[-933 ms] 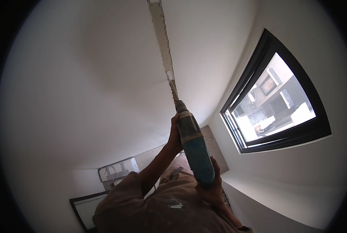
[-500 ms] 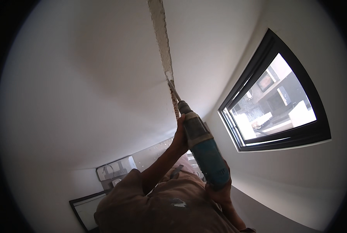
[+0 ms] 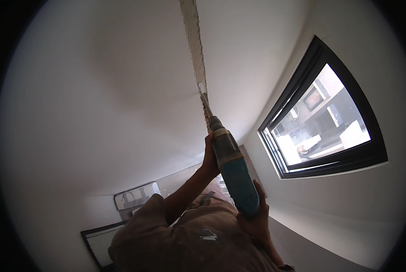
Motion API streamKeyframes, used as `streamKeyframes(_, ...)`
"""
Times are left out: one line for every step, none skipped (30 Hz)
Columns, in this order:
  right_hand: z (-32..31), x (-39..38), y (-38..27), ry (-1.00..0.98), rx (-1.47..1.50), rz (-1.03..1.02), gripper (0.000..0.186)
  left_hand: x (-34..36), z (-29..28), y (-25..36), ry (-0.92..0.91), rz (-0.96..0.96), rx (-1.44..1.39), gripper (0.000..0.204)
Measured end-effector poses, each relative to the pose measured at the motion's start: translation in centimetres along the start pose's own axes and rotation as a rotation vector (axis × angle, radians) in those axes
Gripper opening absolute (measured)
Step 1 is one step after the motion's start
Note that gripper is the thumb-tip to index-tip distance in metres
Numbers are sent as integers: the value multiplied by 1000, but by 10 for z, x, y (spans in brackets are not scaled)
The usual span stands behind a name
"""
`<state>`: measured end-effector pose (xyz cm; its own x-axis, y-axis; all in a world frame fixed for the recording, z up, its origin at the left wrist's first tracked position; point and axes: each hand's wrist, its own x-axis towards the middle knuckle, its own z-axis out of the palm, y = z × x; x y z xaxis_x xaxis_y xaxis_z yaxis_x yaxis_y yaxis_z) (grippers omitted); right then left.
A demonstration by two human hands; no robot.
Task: The person uses a rotary hammer to drill into a pre-cut vertical channel in a white wall. The person holds the tool with both hands, moving the bit along the length of the channel and occasionally reaching up to touch the wall surface.
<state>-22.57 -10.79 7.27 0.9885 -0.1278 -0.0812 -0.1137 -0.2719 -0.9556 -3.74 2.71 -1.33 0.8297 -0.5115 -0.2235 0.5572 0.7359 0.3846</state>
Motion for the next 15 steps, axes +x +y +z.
streamKeyframes(-2, 1, -4, -6, -40, 4, 89, -1, -2, -2, -7, -4, -9, 55)
streamKeyframes(-4, -1, -7, -11, -79, 8, 89, -4, -3, -6, 26, -6, -24, 55)
streamKeyframes(-6, -6, -11, -10, -54, -20, 88, -5, 3, -5, 53, -7, -32, 55)
streamKeyframes(-10, -14, -17, -10, -29, -49, 88, -5, 8, -4, 81, -8, -41, 55)
streamKeyframes(-12, -18, -19, -10, -3, -78, 88, -9, 10, -8, 70, -1, -62, 55)
streamKeyframes(-17, -16, -19, -52, 53, -27, 87, -17, 12, -13, 58, 6, -81, 55)
streamKeyframes(-22, -19, -15, -113, 108, 46, 87, -32, 9, -21, 70, 12, -115, 55)
streamKeyframes(-24, -23, -11, -175, 163, 120, 87, -22, -17, -24, -39, -31, -136, 56)
streamKeyframes(-22, -30, -1, -134, 209, 169, 88, -16, -24, -27, 13, -181, -144, 58)
streamKeyframes(-24, -27, 10, -81, 237, 171, 88, -12, -18, -36, 21, -88, -114, 57)
streamKeyframes(-29, -26, 16, -32, 266, 171, 89, -13, -14, -47, 31, 7, -88, 57)
streamKeyframes(-24, -38, 14, -43, 250, 73, 91, -32, -8, -48, 46, -65, -78, 55)
streamKeyframes(-24, -38, 6, -14, 240, -55, 90, -24, -2, -49, 112, -28, -96, 54)
streamKeyframes(-19, -36, 5, 1, 331, 18, 89, -15, 3, -38, 49, -60, -89, 55)
streamKeyframes(-13, -35, 3, 12, 416, 83, 88, -9, 9, -29, -20, -83, -86, 55)
